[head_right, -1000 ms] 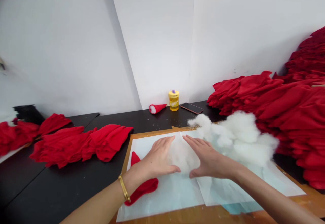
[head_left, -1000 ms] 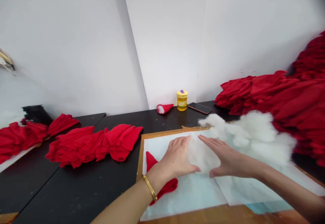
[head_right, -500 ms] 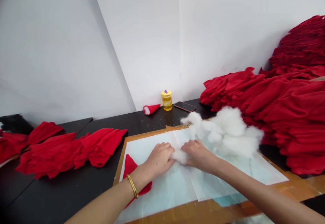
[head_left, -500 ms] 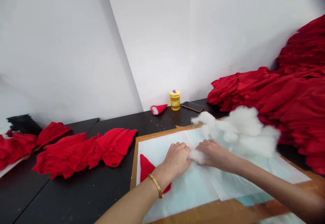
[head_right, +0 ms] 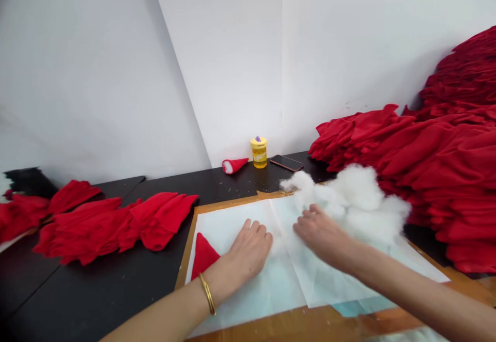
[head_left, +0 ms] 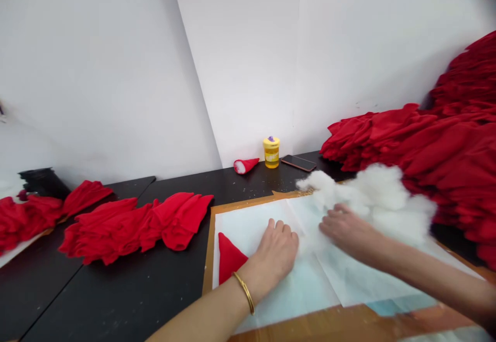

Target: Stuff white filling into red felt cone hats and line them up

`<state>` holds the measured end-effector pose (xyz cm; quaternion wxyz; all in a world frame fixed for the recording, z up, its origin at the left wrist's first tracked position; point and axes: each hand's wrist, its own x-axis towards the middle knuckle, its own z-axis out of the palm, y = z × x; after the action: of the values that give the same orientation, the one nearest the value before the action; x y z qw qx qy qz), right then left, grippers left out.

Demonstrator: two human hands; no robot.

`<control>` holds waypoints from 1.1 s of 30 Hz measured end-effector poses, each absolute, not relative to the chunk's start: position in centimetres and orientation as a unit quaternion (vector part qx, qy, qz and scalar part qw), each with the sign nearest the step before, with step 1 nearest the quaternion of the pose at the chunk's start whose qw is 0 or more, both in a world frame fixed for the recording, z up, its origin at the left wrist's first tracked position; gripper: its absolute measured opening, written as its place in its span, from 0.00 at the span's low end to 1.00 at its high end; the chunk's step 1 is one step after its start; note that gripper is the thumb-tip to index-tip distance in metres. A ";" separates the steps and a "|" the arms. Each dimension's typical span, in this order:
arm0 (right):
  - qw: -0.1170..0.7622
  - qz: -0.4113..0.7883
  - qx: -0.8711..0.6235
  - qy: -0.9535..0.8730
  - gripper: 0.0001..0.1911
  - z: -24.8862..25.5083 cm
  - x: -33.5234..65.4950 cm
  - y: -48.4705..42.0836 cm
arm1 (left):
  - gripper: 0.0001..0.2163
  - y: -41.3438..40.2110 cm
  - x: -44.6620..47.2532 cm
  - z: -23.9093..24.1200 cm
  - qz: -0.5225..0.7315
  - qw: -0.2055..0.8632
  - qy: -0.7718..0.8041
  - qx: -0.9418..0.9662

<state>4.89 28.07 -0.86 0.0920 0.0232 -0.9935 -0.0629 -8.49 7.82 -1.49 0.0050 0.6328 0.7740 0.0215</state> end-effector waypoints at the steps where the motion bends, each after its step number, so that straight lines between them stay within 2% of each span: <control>1: 0.103 -0.076 0.013 -0.992 0.15 -0.2 5.4 29.3 | 0.15 7.5 -8.8 -1.3 0.023 0.005 0.778 0.628; 4: 0.142 -0.107 -0.006 -0.984 0.13 1.7 6.1 32.1 | 0.11 6.8 -9.7 -0.2 0.037 0.009 0.779 0.626; 5: 0.151 -0.115 -0.007 -0.982 0.13 1.9 6.1 32.6 | 0.15 6.6 -10.0 0.5 0.054 0.021 0.771 0.634; 8: 0.134 -0.127 -0.019 -0.983 0.13 1.0 5.5 33.2 | 0.48 5.3 -11.2 2.7 0.136 0.098 0.749 0.642; 9: 0.119 -0.125 -0.025 -0.985 0.18 0.5 5.5 33.3 | 0.52 4.4 -11.8 3.5 0.162 0.123 0.751 0.628; 11: 0.102 -0.112 -0.025 -0.988 0.32 -0.2 5.7 32.9 | 0.45 2.1 -13.3 4.6 0.190 0.133 0.787 0.572; 13: 0.125 -0.088 -0.005 -0.988 0.37 0.1 6.2 31.7 | 0.32 -0.4 -14.6 5.1 0.202 0.106 0.828 0.513; 15: 0.186 -0.038 0.017 -0.982 0.30 1.4 6.1 29.4 | 0.20 -2.3 -15.2 5.1 0.204 0.086 0.848 0.482; 16: 0.201 -0.001 0.022 -0.979 0.23 2.1 5.7 27.8 | 0.16 -2.8 -15.2 4.9 0.201 0.083 0.851 0.478; 18: 0.171 0.093 0.017 -0.981 0.12 3.1 4.2 24.4 | 0.10 -2.9 -14.5 4.2 0.195 0.087 0.849 0.484; 20: 0.090 0.155 -0.021 -0.984 0.10 2.8 2.2 21.3 | 0.10 -2.1 -13.5 3.4 0.188 0.091 0.844 0.494; 23: 0.037 0.167 -0.035 -0.985 0.11 0.8 0.2 19.2 | 0.14 -0.8 -12.2 2.3 0.181 0.095 0.838 0.506; 27: 0.003 0.162 -0.015 -0.987 0.11 0.4 1.1 20.7 | 0.12 -0.9 -12.3 1.5 0.183 0.105 0.832 0.514; 29: 0.032 0.157 -0.013 -0.987 0.08 1.8 1.8 21.8 | 0.13 -1.5 -12.8 1.6 0.201 0.103 0.825 0.517; 31: 0.084 0.158 0.019 -0.984 0.14 3.2 1.6 22.0 | 0.14 -1.9 -13.2 1.9 0.221 0.098 0.821 0.518; 33: 0.103 0.163 0.084 -0.978 0.30 3.4 0.6 21.3 | 0.13 -2.2 -13.4 2.2 0.232 0.098 0.820 0.514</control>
<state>0.60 21.26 3.44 0.1035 0.0844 -0.9776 0.1629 -13.38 -2.22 2.18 0.0976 0.5143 0.8199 0.2319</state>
